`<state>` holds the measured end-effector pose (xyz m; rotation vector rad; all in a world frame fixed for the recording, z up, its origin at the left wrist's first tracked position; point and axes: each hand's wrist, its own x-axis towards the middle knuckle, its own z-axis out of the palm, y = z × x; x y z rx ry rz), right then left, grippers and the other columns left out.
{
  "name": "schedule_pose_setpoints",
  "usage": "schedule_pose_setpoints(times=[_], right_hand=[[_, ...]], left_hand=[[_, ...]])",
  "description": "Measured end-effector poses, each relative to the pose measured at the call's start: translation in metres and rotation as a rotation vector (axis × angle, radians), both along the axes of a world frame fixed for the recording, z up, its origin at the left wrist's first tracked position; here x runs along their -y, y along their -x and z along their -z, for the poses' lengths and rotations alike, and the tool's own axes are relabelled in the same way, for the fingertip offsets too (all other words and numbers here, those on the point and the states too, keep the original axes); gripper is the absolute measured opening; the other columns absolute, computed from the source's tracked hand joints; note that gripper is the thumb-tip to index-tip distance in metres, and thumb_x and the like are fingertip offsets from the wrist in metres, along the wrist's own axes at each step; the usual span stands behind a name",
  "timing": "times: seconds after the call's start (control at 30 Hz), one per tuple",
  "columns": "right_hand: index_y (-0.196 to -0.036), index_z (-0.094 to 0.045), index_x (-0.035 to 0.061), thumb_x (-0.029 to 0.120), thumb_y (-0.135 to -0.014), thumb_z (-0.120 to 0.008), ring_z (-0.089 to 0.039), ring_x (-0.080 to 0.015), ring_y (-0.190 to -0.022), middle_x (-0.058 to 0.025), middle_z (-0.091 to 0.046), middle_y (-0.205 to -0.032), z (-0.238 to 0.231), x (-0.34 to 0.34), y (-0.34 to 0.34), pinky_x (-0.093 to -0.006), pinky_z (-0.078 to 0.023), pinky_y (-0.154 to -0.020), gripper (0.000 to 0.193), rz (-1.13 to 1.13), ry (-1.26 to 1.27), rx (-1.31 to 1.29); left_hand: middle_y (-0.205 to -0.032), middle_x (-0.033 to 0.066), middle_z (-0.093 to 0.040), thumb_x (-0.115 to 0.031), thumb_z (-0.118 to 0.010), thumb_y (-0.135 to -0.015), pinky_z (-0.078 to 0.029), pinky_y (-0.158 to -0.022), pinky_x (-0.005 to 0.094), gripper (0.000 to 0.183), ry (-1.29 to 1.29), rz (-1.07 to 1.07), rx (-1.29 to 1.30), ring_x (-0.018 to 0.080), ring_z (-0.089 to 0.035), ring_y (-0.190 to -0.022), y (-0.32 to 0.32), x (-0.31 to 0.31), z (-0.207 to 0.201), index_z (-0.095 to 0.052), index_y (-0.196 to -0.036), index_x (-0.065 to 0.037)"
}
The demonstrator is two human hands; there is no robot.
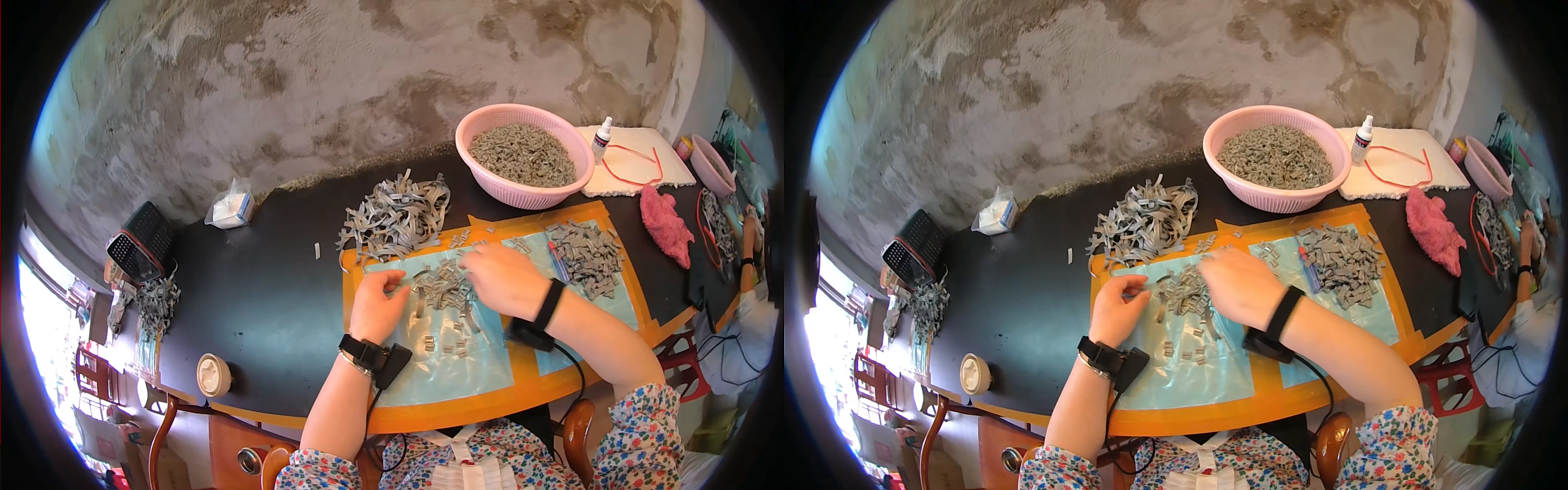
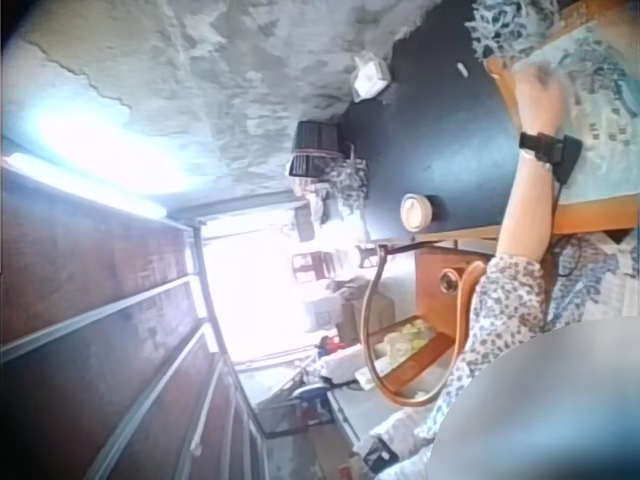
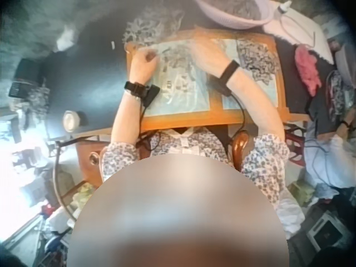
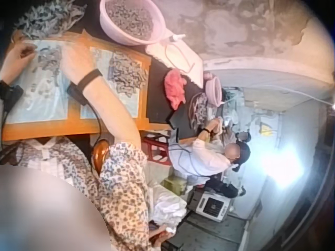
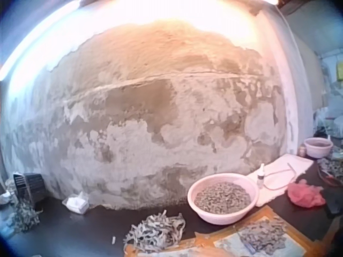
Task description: Sort small grey shoe components and place them into groups or containers.
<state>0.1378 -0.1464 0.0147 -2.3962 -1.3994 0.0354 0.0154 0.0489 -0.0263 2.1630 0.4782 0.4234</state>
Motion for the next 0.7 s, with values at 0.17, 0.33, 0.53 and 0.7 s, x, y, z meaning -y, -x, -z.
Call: schedule_pose_setpoints(times=[0.17, 0.33, 0.53, 0.7], right_hand=[[-0.075, -0.057, 0.0022, 0.004, -0.072, -0.051, -0.053, -0.0310, -0.083, -0.0128, -0.056, -0.082, 0.020, -0.057, -0.022, -0.0391, -0.045, -0.073, 0.006, -0.118, -0.223, 0.183], [-0.076, -0.059, 0.0028, 0.005, -0.072, -0.052, -0.055, -0.0273, -0.085, -0.0112, -0.057, -0.083, 0.035, -0.087, -0.031, -0.0366, -0.048, -0.073, 0.008, -0.088, -0.152, 0.229], [-0.077, -0.058, 0.0000, 0.005, -0.074, -0.051, -0.056, -0.0308, -0.088, -0.0146, -0.059, -0.085, 0.035, -0.087, -0.038, -0.0382, -0.048, -0.075, 0.010, -0.096, -0.037, 0.147], [-0.082, -0.057, 0.0003, 0.000, -0.072, -0.053, -0.057, -0.0313, -0.083, -0.0154, -0.059, -0.084, 0.030, -0.081, -0.041, -0.0379, -0.047, -0.073, 0.012, -0.097, -0.161, -0.098]], left_hand=[[-0.091, 0.0080, -0.061, -0.009, -0.064, -0.073, -0.046, -0.073, 0.0269, 0.025, -0.016, 0.071, -0.029, 0.0165, -0.057, -0.086, 0.002, 0.004, -0.001, -0.062, -0.097, -0.002], [-0.090, 0.0077, -0.061, -0.009, -0.064, -0.071, -0.045, -0.072, 0.0275, 0.022, -0.030, 0.080, -0.020, 0.0178, -0.058, -0.084, 0.004, 0.006, -0.005, -0.062, -0.092, -0.003], [-0.086, 0.0080, -0.059, -0.010, -0.066, -0.069, -0.045, -0.072, 0.0288, 0.019, -0.132, 0.212, 0.010, 0.0197, -0.056, -0.082, 0.006, 0.016, -0.013, -0.063, -0.087, -0.004], [-0.092, 0.0093, -0.058, -0.009, -0.068, -0.068, -0.046, -0.076, 0.0309, 0.021, -0.181, 0.325, -0.030, 0.0214, -0.056, -0.086, 0.006, 0.024, -0.013, -0.062, -0.088, -0.003]])
